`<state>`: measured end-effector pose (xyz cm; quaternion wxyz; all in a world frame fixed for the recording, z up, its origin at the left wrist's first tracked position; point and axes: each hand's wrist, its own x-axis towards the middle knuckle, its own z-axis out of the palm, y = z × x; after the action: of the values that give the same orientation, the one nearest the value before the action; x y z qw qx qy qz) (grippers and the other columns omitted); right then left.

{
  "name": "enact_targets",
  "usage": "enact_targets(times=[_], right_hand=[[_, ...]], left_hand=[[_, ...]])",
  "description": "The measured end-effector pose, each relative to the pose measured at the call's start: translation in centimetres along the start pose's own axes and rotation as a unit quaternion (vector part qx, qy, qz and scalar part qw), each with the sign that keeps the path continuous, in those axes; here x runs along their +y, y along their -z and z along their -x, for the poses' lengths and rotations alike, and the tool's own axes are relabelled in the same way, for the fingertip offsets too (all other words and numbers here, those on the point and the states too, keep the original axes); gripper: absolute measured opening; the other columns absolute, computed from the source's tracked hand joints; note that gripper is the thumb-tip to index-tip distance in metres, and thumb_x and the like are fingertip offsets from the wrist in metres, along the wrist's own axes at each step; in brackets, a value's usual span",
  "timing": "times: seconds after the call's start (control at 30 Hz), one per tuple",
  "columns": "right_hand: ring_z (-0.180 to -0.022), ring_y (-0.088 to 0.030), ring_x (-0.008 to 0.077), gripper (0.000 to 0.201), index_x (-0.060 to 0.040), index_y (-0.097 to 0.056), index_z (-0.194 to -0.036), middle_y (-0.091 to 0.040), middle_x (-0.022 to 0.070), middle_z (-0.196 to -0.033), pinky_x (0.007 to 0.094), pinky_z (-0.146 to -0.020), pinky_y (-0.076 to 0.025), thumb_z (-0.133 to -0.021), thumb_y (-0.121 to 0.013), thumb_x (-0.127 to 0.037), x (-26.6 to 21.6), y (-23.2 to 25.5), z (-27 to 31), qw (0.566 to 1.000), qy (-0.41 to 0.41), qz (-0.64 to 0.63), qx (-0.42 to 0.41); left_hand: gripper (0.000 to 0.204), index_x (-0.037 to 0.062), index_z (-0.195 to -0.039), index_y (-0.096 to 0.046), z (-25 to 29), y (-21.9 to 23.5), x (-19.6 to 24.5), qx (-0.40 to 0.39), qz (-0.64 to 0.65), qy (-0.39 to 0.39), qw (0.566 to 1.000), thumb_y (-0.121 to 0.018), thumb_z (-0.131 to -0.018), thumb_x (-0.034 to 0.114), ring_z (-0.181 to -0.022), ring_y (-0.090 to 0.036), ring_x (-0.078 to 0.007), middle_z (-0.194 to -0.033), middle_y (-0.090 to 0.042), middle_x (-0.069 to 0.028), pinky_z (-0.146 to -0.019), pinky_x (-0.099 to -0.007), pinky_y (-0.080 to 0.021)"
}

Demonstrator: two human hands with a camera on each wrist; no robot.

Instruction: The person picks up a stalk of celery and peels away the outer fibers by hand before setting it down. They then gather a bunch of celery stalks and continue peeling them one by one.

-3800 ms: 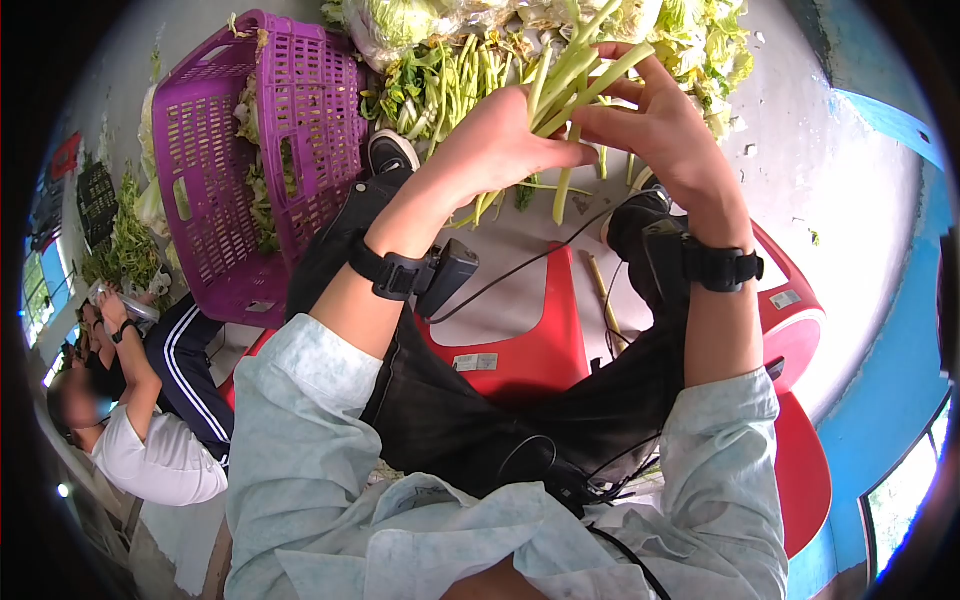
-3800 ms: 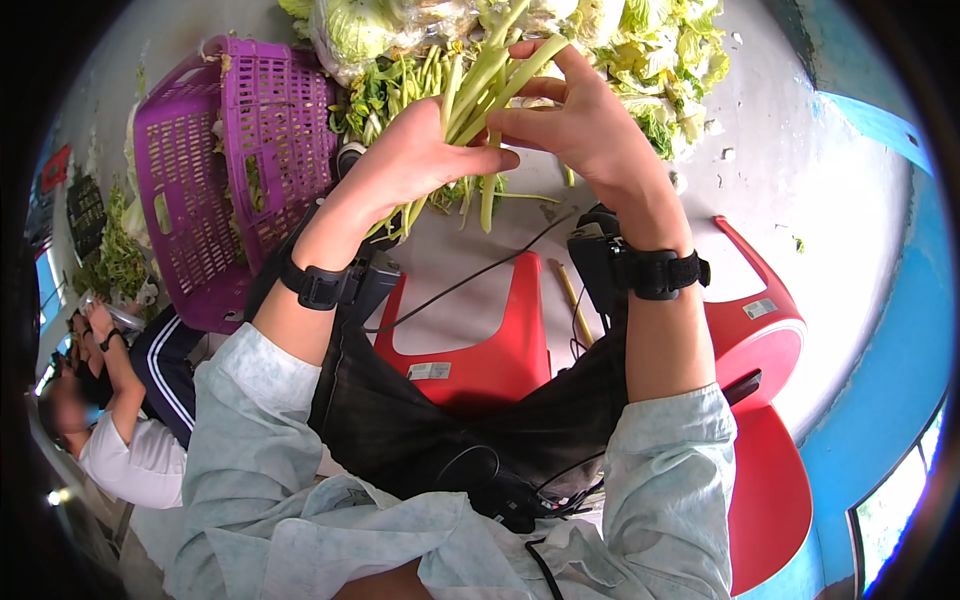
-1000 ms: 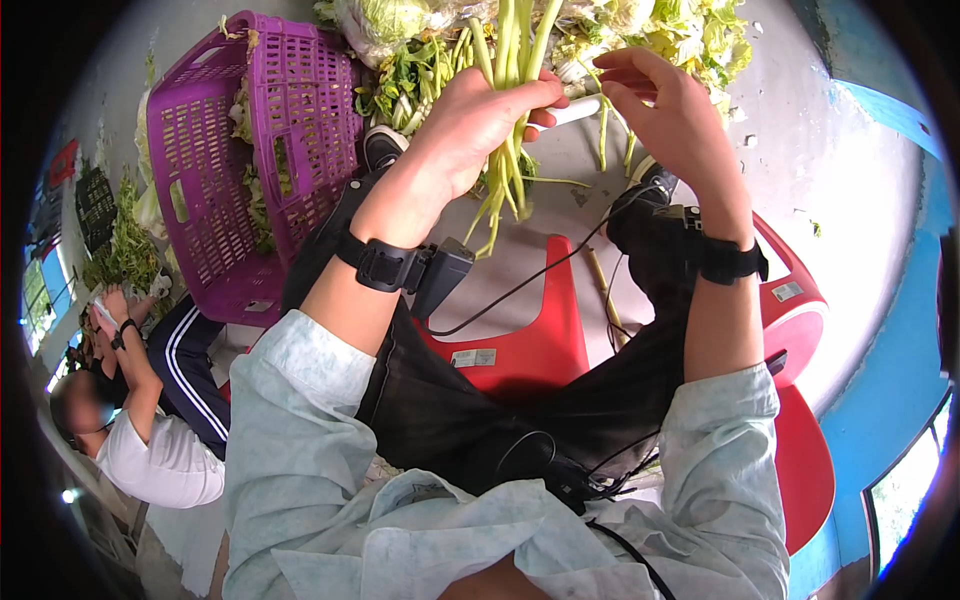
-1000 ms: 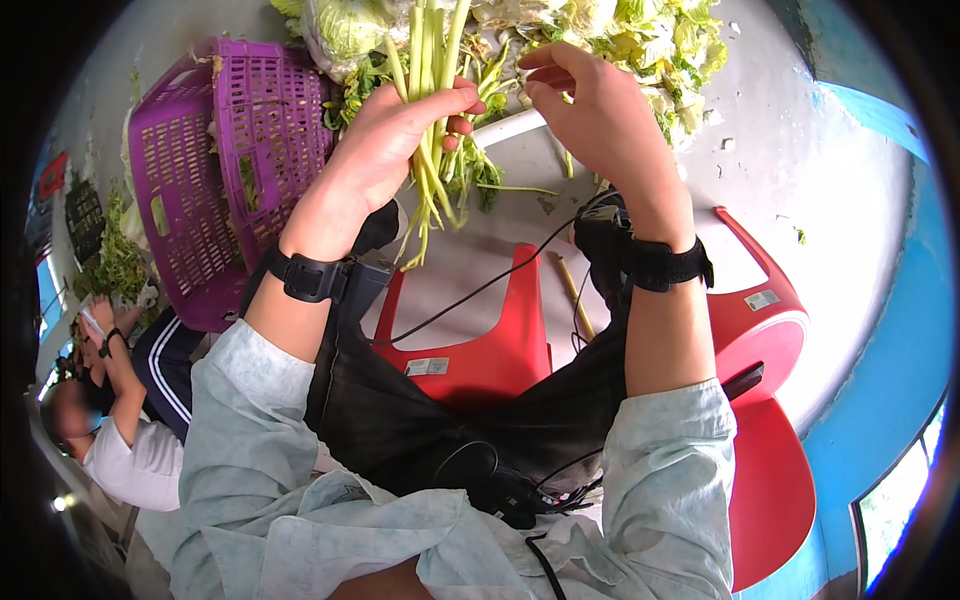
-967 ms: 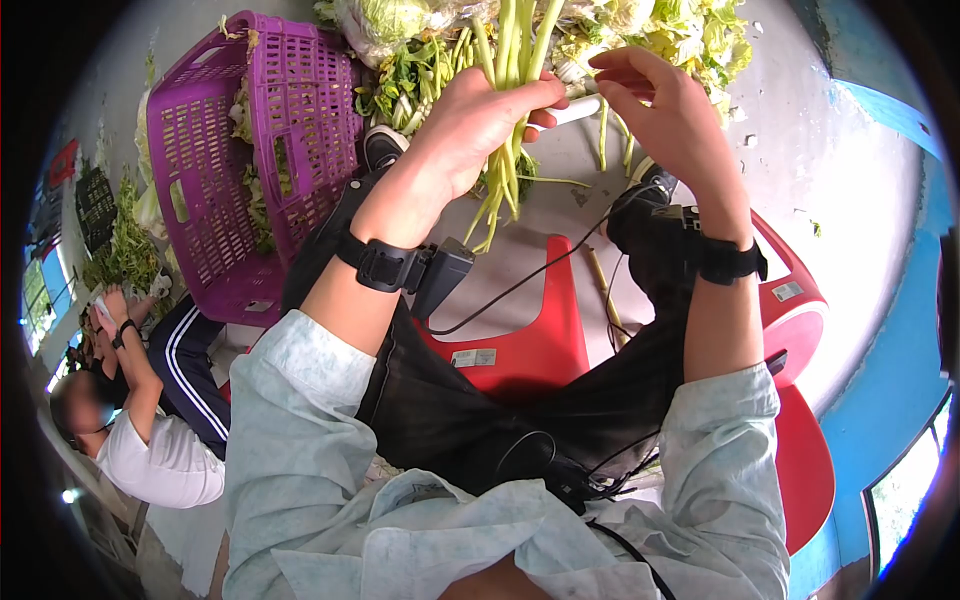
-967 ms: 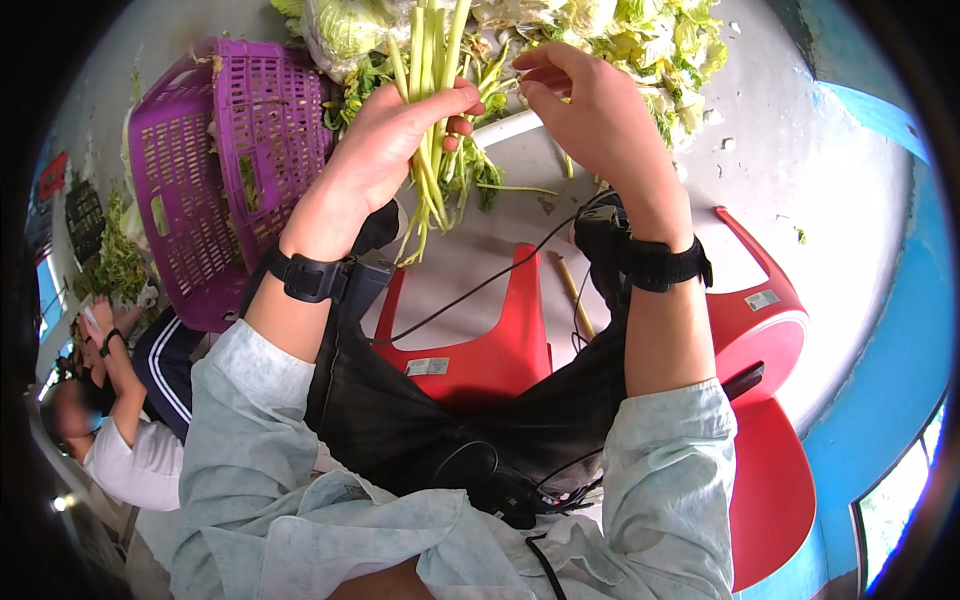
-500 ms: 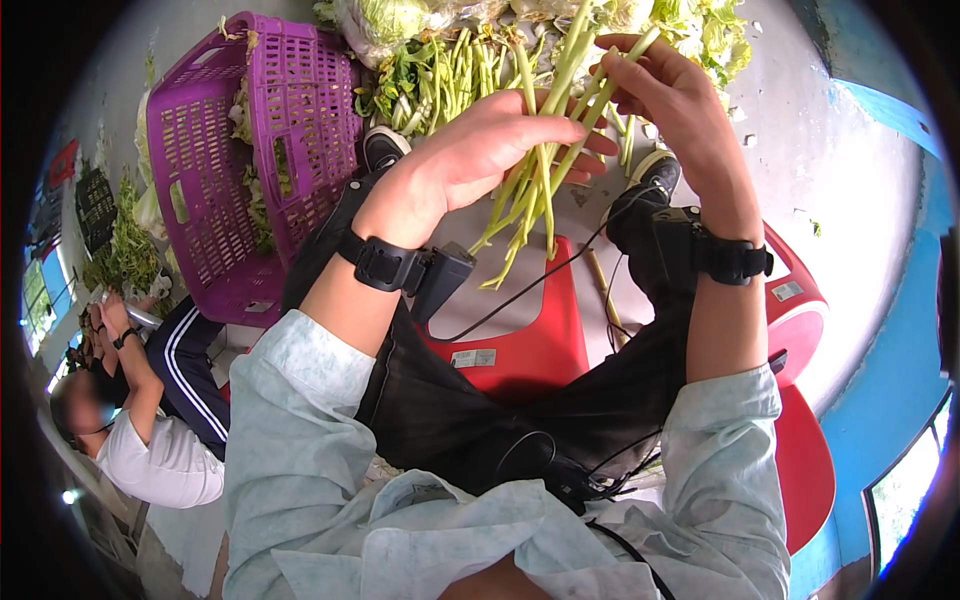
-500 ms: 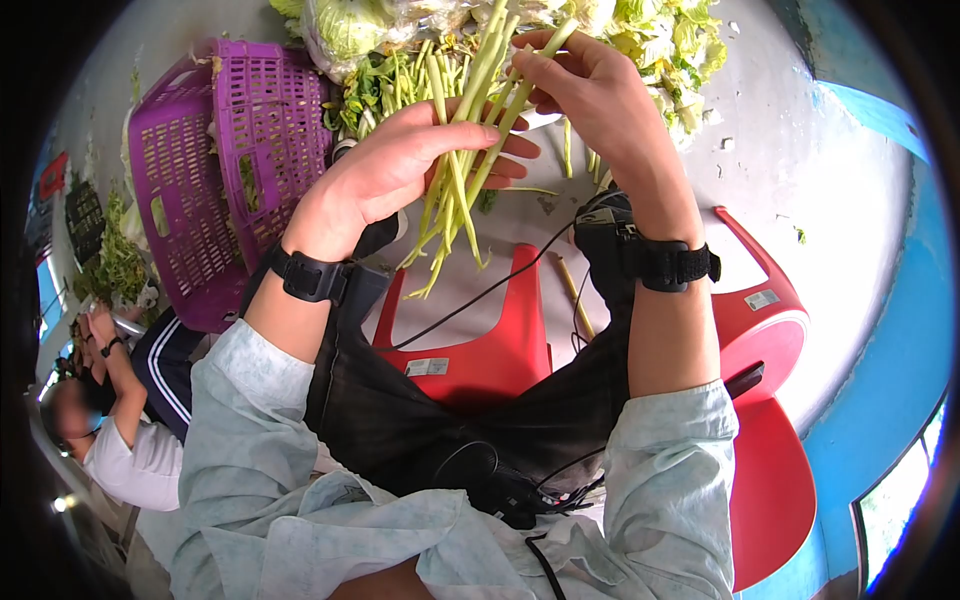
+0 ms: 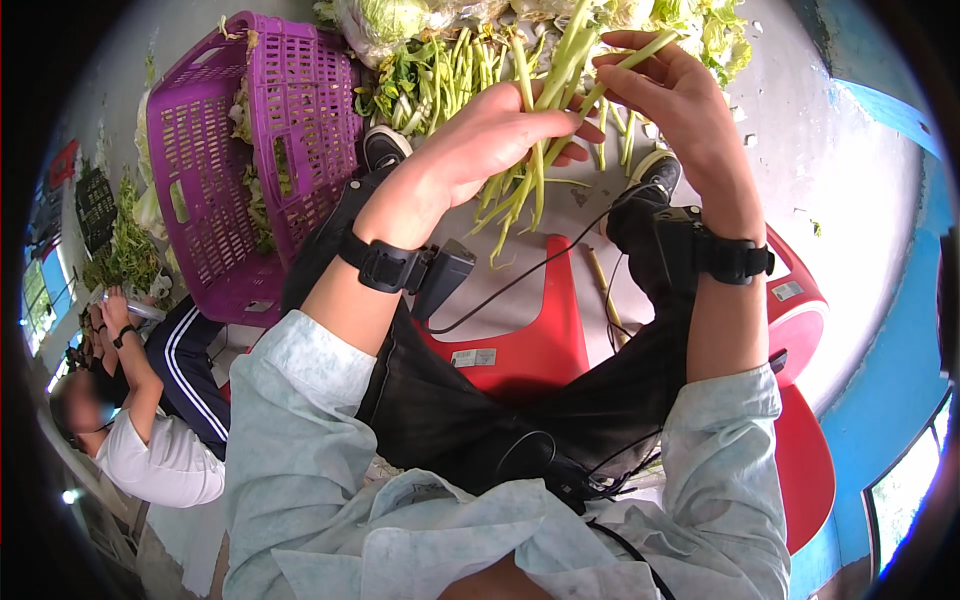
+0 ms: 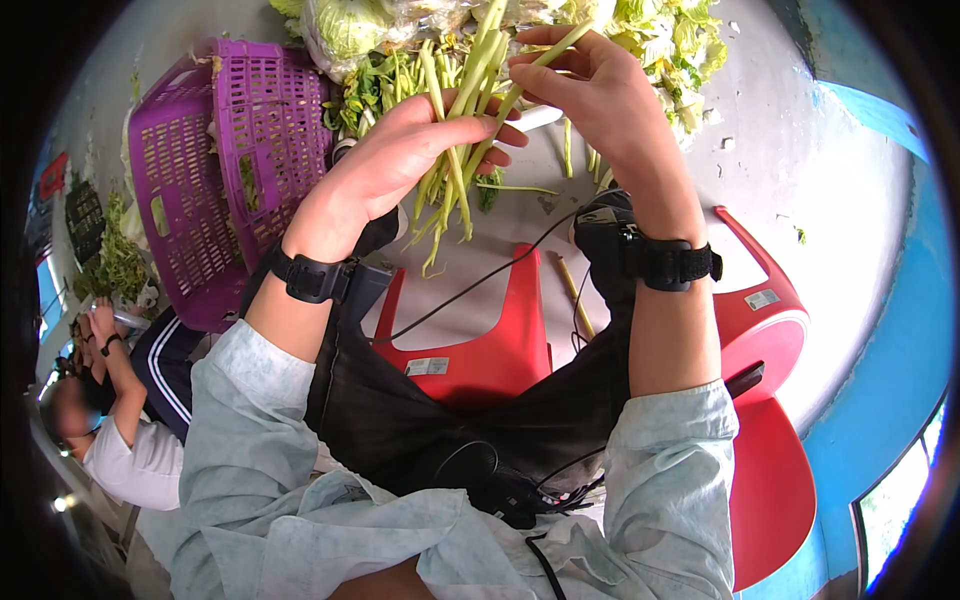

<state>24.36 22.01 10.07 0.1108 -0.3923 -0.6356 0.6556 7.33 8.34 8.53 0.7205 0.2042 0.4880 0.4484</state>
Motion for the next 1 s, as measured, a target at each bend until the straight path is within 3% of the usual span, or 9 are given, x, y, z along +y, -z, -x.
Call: enact_targets(times=[0.1, 0.23, 0.37, 0.53, 0.67, 0.77, 0.8, 0.93, 1.0], right_hand=[[-0.110, -0.068, 0.0184, 0.040, 0.0018, -0.059, -0.131, -0.069, 0.0113, -0.116, 0.0308, -0.100, -0.053, -0.097, -0.070, -0.015, 0.3, 0.2, -0.1, 0.998, 0.015, -0.040, 0.048], [-0.112, -0.066, 0.0192, 0.029, -0.0002, -0.062, -0.123, -0.068, 0.0112, -0.114, 0.0307, -0.101, -0.052, -0.096, -0.070, -0.009, 2.1, 1.4, -1.4, 0.973, 0.060, -0.190, 0.115], [-0.106, -0.067, 0.0194, 0.023, -0.0002, -0.062, -0.116, -0.067, 0.0108, -0.113, 0.0297, -0.098, -0.054, -0.096, -0.071, -0.007, 3.1, 2.7, -1.9, 0.944, 0.057, -0.289, 0.148], [-0.104, -0.067, 0.0209, 0.025, 0.0009, -0.056, -0.116, -0.066, 0.0144, -0.112, 0.0303, -0.096, -0.056, -0.095, -0.070, -0.003, 2.7, 2.5, -2.1, 0.929, 0.070, -0.292, 0.218], [-0.102, -0.068, 0.0219, 0.027, 0.0000, -0.052, -0.116, -0.066, 0.0151, -0.110, 0.0303, -0.096, -0.057, -0.095, -0.069, -0.002, 2.4, 2.6, -1.9, 0.920, 0.092, -0.306, 0.229], [-0.101, -0.070, 0.0216, 0.025, -0.0007, -0.054, -0.113, -0.067, 0.0143, -0.109, 0.0290, -0.097, -0.058, -0.095, -0.070, -0.003, 1.6, 1.6, -1.3, 0.931, 0.080, -0.290, 0.209], [-0.100, -0.070, 0.0208, 0.026, -0.0006, -0.054, -0.111, -0.068, 0.0139, -0.106, 0.0288, -0.096, -0.058, -0.093, -0.072, -0.004, 1.7, 1.5, -1.3, 0.934, 0.067, -0.299, 0.183], [-0.095, -0.072, 0.0186, 0.027, -0.0004, -0.056, -0.108, -0.070, 0.0122, -0.100, 0.0282, -0.093, -0.060, -0.091, -0.077, -0.006, 1.5, 0.2, -1.1, 0.947, 0.023, -0.296, 0.123], [-0.092, -0.073, 0.0177, 0.024, -0.0006, -0.058, -0.103, -0.069, 0.0090, -0.095, 0.0279, -0.093, -0.060, -0.091, -0.077, -0.007, 1.0, -0.6, -0.8, 0.957, 0.011, -0.273, 0.101]], left_hand=[[0.027, -0.0033, -0.125, -0.061, -0.5, 0.5, -0.4, 0.054, -0.019, -0.014, 0.998, -0.055, -0.102, 0.011, -0.103, -0.071, -0.0214, -0.118, -0.071, -0.0162, -0.091, -0.0324, -0.056], [0.023, -0.0009, -0.121, -0.061, -1.1, 1.1, -0.9, 0.263, -0.078, -0.133, 0.952, -0.055, -0.103, 0.012, -0.104, -0.070, -0.0205, -0.111, -0.072, -0.0131, -0.092, -0.0325, -0.055], [0.021, 0.0007, -0.119, -0.061, -0.8, 3.0, -0.2, 0.321, 0.078, -0.149, 0.932, -0.060, -0.101, 0.013, -0.094, -0.067, -0.0174, -0.102, -0.070, -0.0101, -0.087, -0.0311, -0.054], [0.016, 0.0037, -0.111, -0.062, -1.3, 3.4, -0.9, 0.333, 0.198, -0.087, 0.918, -0.066, -0.099, 0.014, -0.067, -0.051, -0.0102, -0.080, -0.057, -0.0009, -0.063, -0.0259, -0.043], [0.014, 0.0070, -0.101, -0.064, -0.9, 4.0, -0.5, 0.287, 0.220, -0.075, 0.929, -0.070, -0.094, 0.017, -0.057, -0.043, -0.0048, -0.070, -0.053, 0.0038, -0.054, -0.0243, -0.037], [0.032, 0.0030, -0.121, -0.062, -0.6, 2.1, 0.6, 0.220, 0.130, -0.066, 0.965, -0.072, -0.095, 0.019, -0.056, -0.040, -0.0037, -0.072, -0.052, 0.0037, -0.055, -0.0205, -0.034], [0.041, 0.0026, -0.128, -0.062, -0.3, 1.5, 0.7, 0.203, 0.081, -0.071, 0.973, -0.073, -0.095, 0.023, -0.058, -0.040, -0.0031, -0.083, -0.064, -0.0005, -0.055, -0.0186, -0.033], [0.036, 0.0035, -0.125, -0.065, -0.3, 0.6, 0.6, 0.159, 0.048, -0.080, 0.983, -0.069, -0.098, 0.026, -0.063, -0.040, -0.0029, -0.114, -0.072, -0.0124, -0.058, -0.0182, -0.037], [0.033, 0.0035, -0.122, -0.065, -0.2, 0.7, 0.5, 0.171, 0.041, -0.098, 0.979, -0.068, -0.098, 0.025, -0.064, -0.041, -0.0032, -0.113, -0.072, -0.0112, -0.059, -0.0188, -0.038]])
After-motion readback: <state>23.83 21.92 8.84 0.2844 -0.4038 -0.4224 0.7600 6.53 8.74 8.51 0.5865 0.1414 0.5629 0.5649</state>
